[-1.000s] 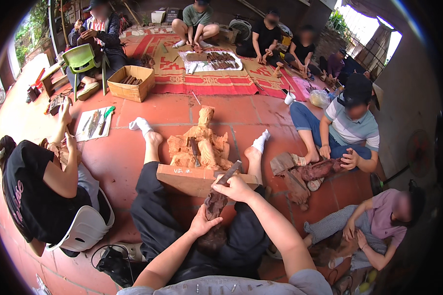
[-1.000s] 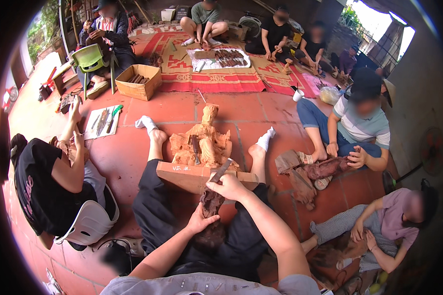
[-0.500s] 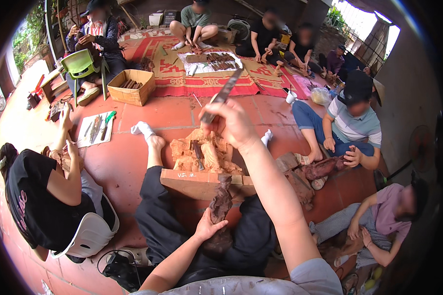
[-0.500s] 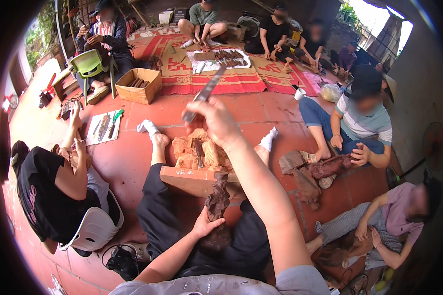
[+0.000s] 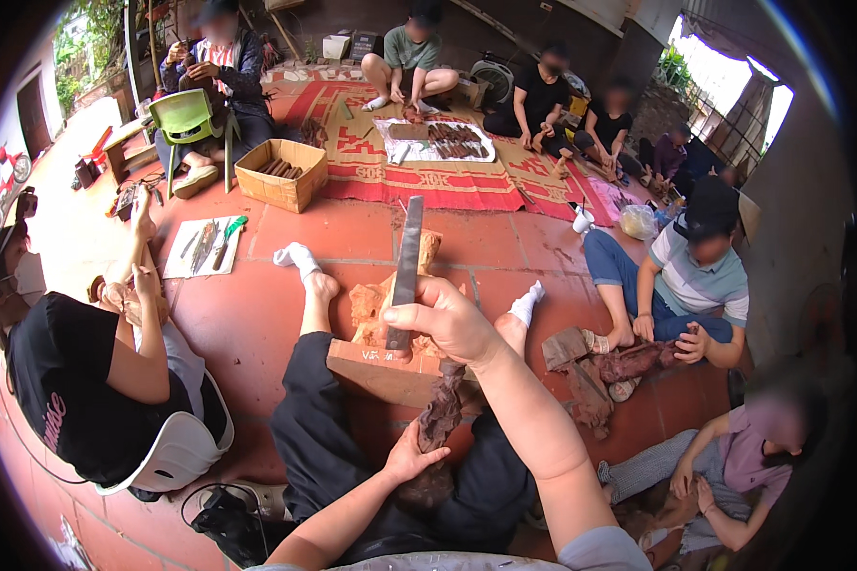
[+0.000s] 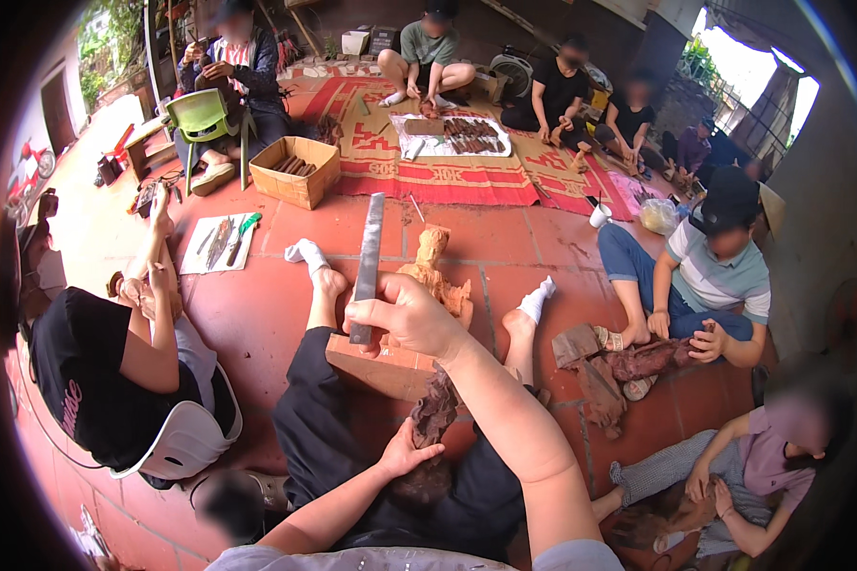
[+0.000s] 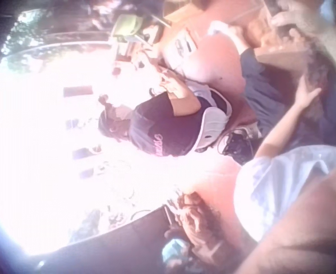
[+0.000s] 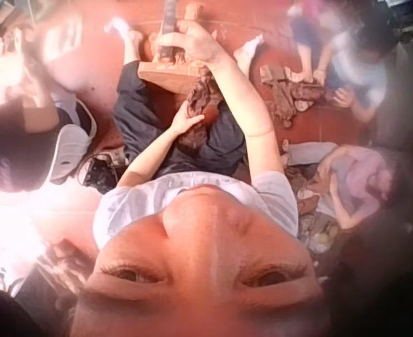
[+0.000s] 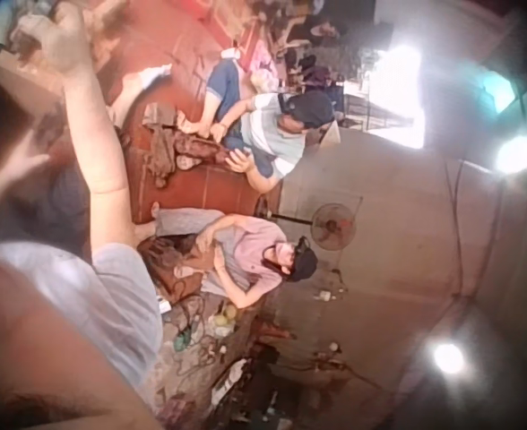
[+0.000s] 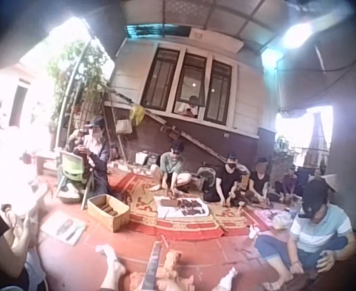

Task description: The person is carving a piece of wood using a chisel while sitting on the floor. They hold the wood with one hand and use the chisel with the other to shape it.

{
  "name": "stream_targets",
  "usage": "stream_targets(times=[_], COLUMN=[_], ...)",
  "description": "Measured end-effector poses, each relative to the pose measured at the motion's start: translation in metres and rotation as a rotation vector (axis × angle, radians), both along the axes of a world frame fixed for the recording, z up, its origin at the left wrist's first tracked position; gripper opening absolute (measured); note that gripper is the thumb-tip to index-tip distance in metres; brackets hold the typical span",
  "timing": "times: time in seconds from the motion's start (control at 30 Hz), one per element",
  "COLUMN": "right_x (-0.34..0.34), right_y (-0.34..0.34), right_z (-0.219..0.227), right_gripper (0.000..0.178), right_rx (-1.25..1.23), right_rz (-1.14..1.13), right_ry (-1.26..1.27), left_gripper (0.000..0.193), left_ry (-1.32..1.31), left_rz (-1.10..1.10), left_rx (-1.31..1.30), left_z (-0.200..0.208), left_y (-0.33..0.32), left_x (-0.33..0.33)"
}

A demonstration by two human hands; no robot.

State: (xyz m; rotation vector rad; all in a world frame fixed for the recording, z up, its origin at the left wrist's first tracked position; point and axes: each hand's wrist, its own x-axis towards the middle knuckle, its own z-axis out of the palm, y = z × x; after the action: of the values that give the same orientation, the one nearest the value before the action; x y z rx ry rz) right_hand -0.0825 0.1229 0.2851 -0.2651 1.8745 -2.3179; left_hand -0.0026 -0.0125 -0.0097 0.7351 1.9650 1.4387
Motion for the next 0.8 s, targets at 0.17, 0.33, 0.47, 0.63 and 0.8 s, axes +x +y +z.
stream_targets(times=[0.17,0.33,0.47,0.63,0.8], right_x=[0.013,0.012,0.023,0.011,0.024], right_y=[0.008,-0.002,-0.038,-0.056,-0.096], right_z=[-0.042,-0.031,-0.029,-0.029,-0.026], right_gripper=[0.014,0.011,0.014,0.012,0.016], right_rx=[-0.086,-0.205,0.384,-0.177,0.167], right_rz=[-0.157,-0.231,0.41,-0.074,0.355], right_ry=[-0.091,-0.016,0.061,-0.087,-0.136], left_gripper=[0.095,0.093,0.091,0.094,0.085], left_ry=[-0.027,-0.011,0.007,0.031,0.025], left_rz=[-0.015,-0.002,-0.026,-0.001,-0.103], left_rx=[-0.025,0.001,0.013,-0.014,-0.01], left_z=[0.01,0.013,0.01,0.001,-0.009], left_y=[0.002,0.0,0.0,-0.003,-0.004], left_x=[0.0,-0.002,-0.002,0.001,0.0])
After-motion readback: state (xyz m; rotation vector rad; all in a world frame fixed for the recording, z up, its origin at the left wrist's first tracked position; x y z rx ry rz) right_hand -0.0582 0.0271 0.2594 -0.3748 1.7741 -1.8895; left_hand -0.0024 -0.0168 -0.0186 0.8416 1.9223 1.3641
